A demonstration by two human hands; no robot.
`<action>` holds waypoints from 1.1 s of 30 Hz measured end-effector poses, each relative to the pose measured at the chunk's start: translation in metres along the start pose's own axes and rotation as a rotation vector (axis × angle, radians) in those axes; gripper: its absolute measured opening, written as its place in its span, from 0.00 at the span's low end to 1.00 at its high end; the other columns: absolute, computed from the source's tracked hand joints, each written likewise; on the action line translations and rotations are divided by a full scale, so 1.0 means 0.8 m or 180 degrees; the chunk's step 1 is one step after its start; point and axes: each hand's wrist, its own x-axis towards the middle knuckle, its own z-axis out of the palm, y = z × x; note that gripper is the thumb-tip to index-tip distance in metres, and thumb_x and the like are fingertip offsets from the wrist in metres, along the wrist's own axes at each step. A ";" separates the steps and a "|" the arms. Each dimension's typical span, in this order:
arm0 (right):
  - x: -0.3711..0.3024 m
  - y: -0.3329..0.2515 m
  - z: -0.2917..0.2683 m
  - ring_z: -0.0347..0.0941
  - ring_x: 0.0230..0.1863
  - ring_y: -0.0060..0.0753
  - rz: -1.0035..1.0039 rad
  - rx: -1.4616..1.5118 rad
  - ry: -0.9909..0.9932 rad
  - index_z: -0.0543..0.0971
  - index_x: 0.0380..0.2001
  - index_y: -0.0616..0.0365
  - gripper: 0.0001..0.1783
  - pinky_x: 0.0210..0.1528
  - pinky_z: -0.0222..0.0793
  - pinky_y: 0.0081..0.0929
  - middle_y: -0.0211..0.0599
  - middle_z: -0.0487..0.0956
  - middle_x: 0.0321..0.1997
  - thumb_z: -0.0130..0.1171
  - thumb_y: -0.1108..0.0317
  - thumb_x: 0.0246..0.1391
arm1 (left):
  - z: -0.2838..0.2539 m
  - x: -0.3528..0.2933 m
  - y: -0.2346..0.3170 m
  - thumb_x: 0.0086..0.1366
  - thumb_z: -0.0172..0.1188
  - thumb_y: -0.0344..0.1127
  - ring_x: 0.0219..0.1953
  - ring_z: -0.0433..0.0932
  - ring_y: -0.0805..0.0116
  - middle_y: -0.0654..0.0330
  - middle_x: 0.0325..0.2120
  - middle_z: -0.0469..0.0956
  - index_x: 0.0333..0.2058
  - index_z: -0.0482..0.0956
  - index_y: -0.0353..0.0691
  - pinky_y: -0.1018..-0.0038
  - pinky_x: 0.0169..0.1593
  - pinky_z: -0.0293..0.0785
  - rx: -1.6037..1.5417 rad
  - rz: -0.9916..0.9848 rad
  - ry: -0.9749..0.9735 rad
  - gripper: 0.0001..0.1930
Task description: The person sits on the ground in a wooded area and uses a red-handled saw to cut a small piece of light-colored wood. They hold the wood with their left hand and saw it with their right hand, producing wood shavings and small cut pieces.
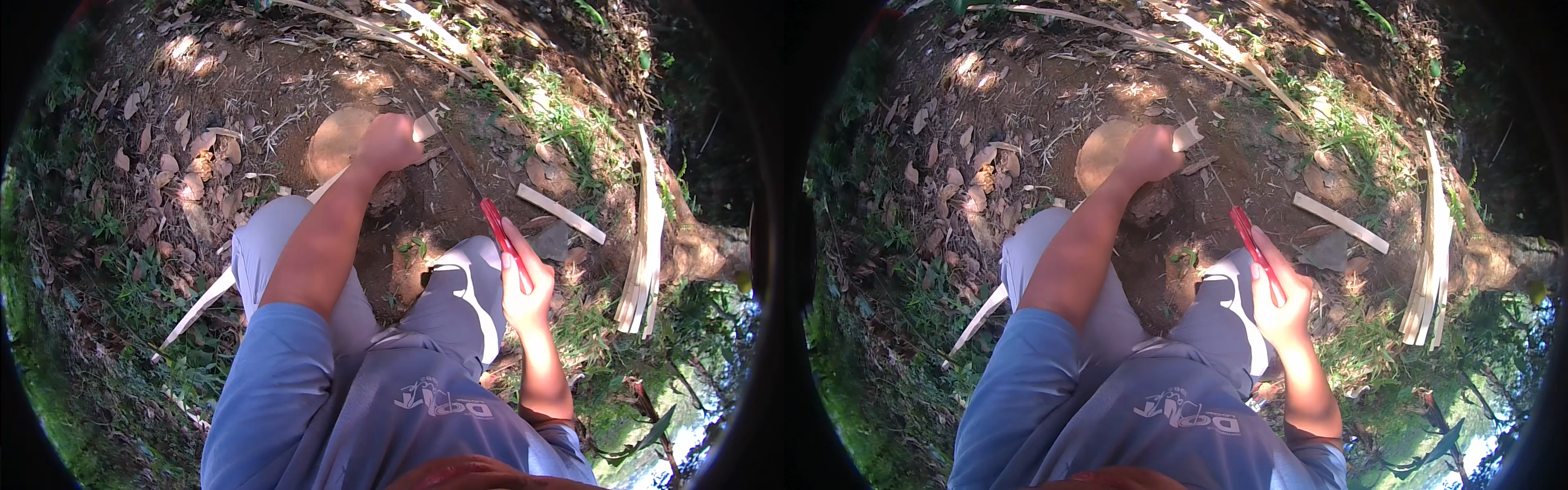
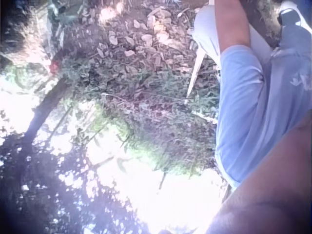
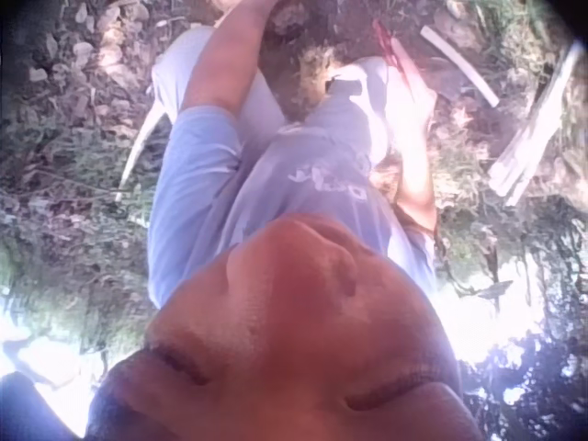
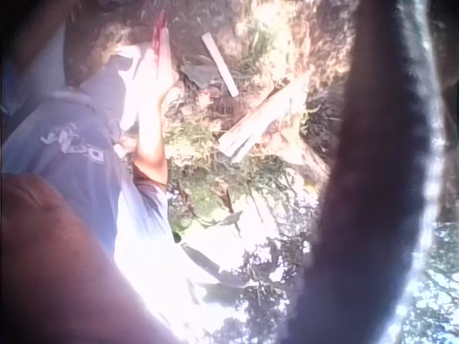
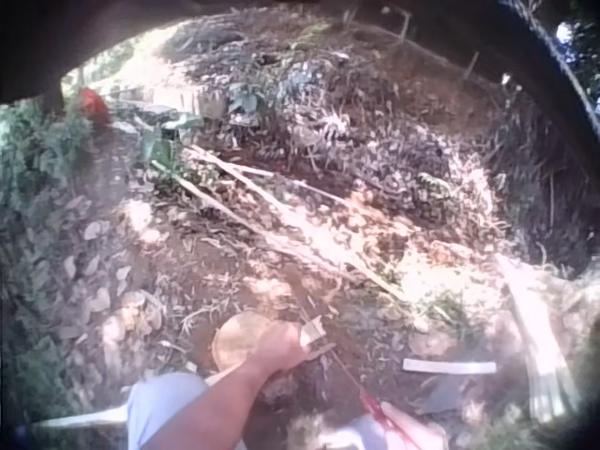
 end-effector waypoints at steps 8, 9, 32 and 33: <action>-0.045 -0.070 -0.045 0.79 0.30 0.18 -0.0330 -0.0385 0.0097 0.80 0.67 0.64 0.26 0.36 0.74 0.21 0.46 0.90 0.51 0.59 0.79 0.65 | 0.001 -0.002 -0.004 0.53 0.66 0.38 0.38 0.85 0.36 0.40 0.30 0.85 0.32 0.87 0.33 0.48 0.47 0.82 0.0051 0.0144 0.0118 0.13; -0.036 -0.072 -0.034 0.78 0.29 0.17 -0.0369 -0.0353 0.0131 0.80 0.67 0.64 0.27 0.36 0.74 0.20 0.45 0.90 0.50 0.59 0.79 0.65 | 0.000 -0.002 -0.005 0.52 0.66 0.38 0.38 0.85 0.36 0.40 0.30 0.85 0.32 0.87 0.33 0.48 0.46 0.83 0.0043 0.0169 0.0109 0.13; 0.062 -0.008 0.077 0.90 0.49 0.45 -0.0358 0.0508 0.0027 0.78 0.68 0.61 0.25 0.47 0.83 0.37 0.58 0.86 0.58 0.58 0.69 0.70 | -0.016 -0.009 0.002 0.53 0.67 0.40 0.43 0.85 0.38 0.40 0.34 0.86 0.31 0.86 0.34 0.48 0.52 0.81 0.0048 0.0053 -0.0076 0.13; 0.062 0.010 0.086 0.90 0.46 0.45 -0.0804 0.0435 0.0336 0.78 0.67 0.64 0.25 0.45 0.83 0.37 0.58 0.86 0.57 0.57 0.69 0.71 | -0.016 -0.008 0.002 0.53 0.67 0.40 0.43 0.85 0.38 0.41 0.34 0.86 0.31 0.87 0.34 0.49 0.52 0.81 0.0109 0.0048 -0.0073 0.14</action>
